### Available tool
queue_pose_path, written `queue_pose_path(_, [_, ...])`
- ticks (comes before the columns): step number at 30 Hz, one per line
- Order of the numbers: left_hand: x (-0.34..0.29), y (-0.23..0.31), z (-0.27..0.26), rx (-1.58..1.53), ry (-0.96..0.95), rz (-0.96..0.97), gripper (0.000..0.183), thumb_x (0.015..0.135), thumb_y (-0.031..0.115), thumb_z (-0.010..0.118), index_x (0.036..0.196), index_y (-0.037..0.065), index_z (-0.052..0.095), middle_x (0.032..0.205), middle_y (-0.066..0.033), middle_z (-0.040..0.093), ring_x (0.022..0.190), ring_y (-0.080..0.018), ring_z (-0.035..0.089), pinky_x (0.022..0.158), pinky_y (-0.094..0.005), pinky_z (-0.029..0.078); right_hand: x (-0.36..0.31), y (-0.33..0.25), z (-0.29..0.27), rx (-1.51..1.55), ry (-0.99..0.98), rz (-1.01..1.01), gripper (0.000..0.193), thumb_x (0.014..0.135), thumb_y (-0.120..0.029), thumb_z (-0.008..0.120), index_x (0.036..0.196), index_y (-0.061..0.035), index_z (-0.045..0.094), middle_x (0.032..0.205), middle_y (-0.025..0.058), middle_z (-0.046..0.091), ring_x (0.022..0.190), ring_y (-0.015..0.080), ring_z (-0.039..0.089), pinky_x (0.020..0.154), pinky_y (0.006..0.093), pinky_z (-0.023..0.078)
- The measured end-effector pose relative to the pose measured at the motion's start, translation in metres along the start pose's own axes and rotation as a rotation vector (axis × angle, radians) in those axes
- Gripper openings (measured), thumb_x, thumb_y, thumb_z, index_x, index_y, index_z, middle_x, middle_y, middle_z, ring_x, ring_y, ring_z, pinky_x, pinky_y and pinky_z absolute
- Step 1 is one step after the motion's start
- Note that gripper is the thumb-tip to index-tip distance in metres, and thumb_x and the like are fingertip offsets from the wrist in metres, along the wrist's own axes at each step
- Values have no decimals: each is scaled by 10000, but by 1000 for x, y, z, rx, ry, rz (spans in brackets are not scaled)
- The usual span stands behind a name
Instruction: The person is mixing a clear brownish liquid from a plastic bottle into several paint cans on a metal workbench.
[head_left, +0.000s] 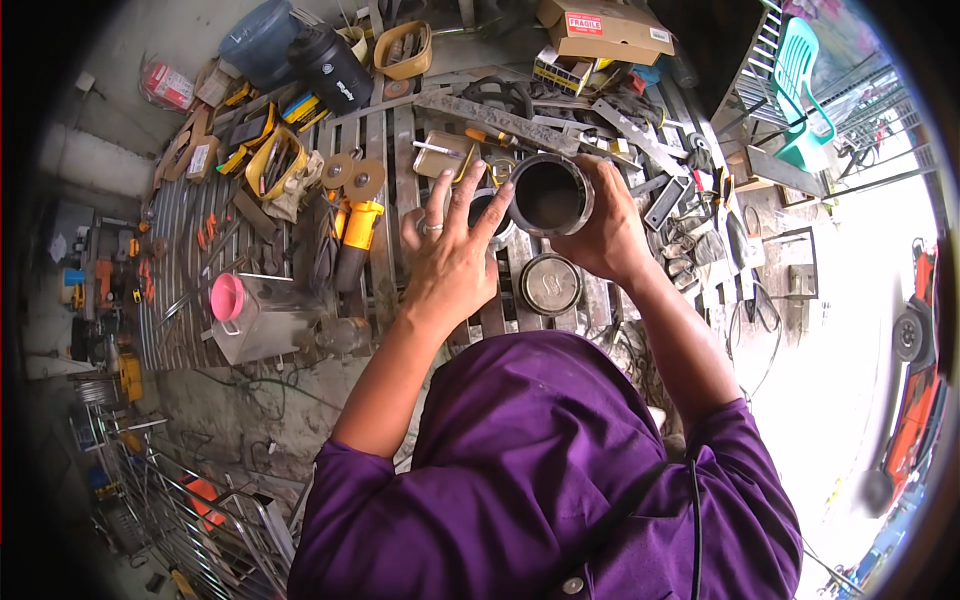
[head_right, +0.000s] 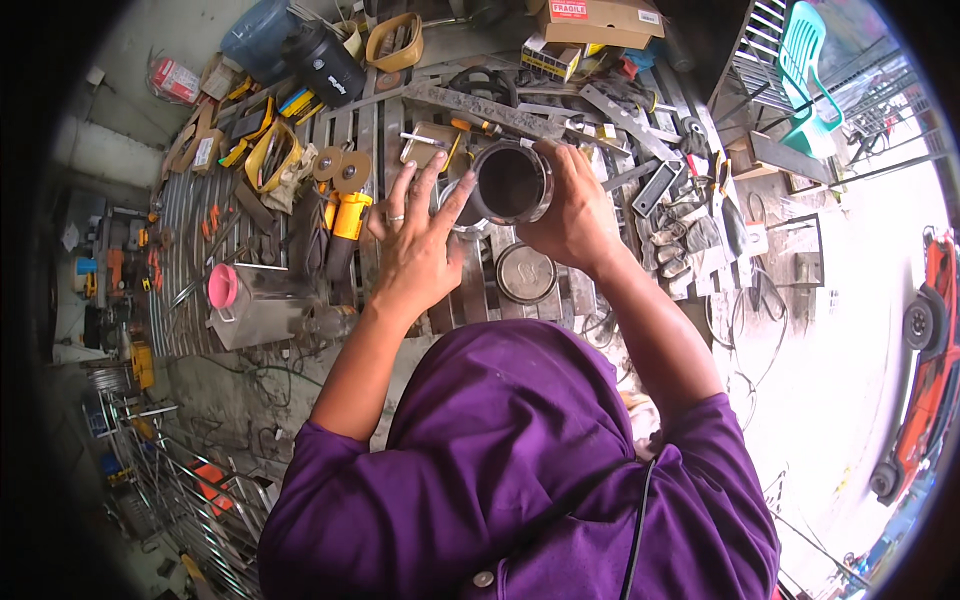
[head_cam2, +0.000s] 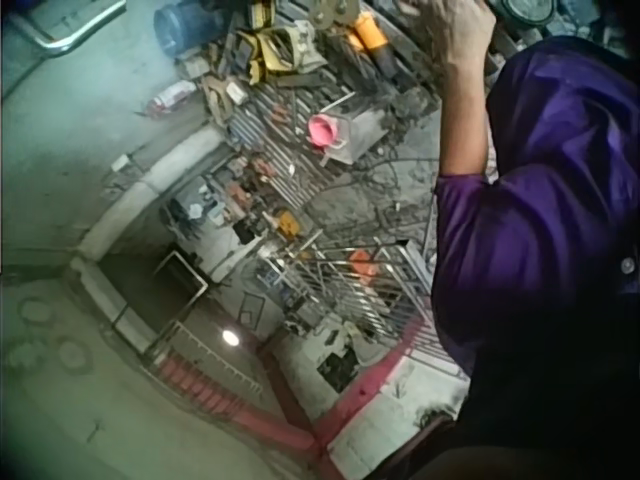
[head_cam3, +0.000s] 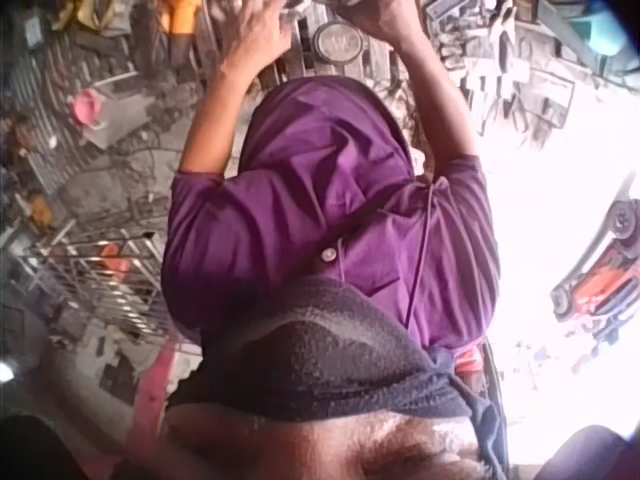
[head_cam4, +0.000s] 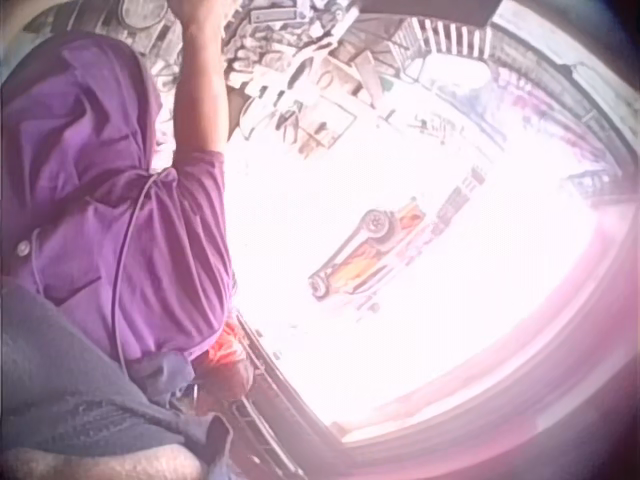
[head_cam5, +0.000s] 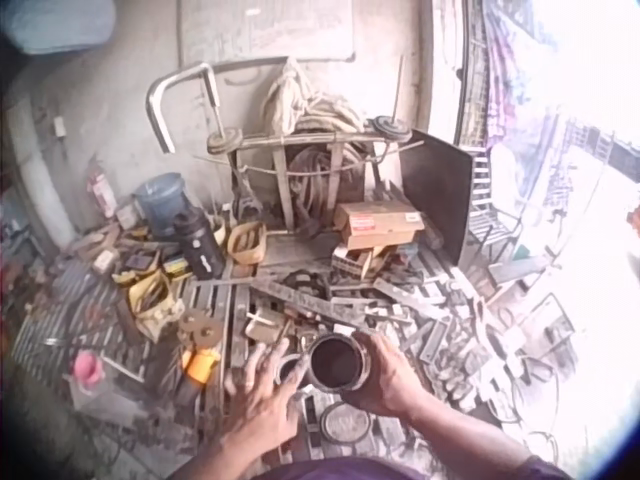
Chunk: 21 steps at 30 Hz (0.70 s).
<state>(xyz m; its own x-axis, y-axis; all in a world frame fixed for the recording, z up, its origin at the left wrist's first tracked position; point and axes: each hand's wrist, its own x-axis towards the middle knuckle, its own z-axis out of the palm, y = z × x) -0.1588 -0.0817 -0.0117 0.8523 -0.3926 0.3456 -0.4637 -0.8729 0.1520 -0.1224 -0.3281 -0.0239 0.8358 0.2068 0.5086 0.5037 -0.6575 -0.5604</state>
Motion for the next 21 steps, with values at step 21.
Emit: queue_pose_path(21, [11,-37,47,-270,-277,-202,575,717,18,773,1266,186,802,1324,-132,537,1290,-367,490,1083,-550,395,16,25,36,-137,57,144,755,697,-93,835,1382,-3,529,1240,228,627,1210,444,608,1042,527,509])
